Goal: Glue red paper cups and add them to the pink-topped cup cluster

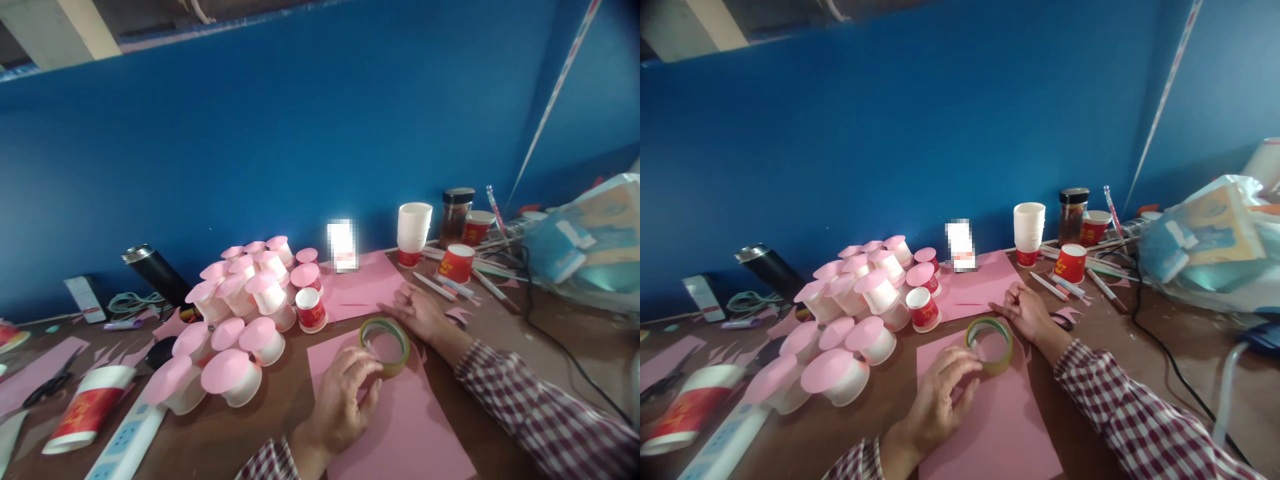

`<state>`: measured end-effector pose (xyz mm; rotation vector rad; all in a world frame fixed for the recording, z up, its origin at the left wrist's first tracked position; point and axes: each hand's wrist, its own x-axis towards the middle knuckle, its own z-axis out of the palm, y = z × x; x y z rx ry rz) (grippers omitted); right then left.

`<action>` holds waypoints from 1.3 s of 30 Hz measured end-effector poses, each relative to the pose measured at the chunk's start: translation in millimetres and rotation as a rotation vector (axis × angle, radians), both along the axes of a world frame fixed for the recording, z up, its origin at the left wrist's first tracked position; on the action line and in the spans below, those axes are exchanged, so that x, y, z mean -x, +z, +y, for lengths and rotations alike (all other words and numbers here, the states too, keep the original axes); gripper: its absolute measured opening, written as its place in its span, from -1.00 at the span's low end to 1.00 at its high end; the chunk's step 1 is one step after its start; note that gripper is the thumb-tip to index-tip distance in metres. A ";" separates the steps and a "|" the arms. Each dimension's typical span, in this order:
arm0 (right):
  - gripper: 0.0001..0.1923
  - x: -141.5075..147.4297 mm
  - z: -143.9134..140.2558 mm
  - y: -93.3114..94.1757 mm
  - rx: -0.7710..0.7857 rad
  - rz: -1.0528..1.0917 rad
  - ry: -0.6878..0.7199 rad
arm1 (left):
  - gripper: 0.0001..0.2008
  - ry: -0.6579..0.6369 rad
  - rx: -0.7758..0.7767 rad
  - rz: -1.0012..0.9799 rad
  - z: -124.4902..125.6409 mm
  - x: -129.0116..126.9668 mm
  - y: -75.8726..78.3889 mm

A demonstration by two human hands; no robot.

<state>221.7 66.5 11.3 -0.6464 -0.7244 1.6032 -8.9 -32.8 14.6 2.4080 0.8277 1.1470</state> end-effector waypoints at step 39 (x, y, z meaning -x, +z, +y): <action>-0.88 29.2 -25.6 16.8 -0.320 -0.728 0.006 | -0.77 0.010 -0.025 -0.016 0.5 -1.6 1.3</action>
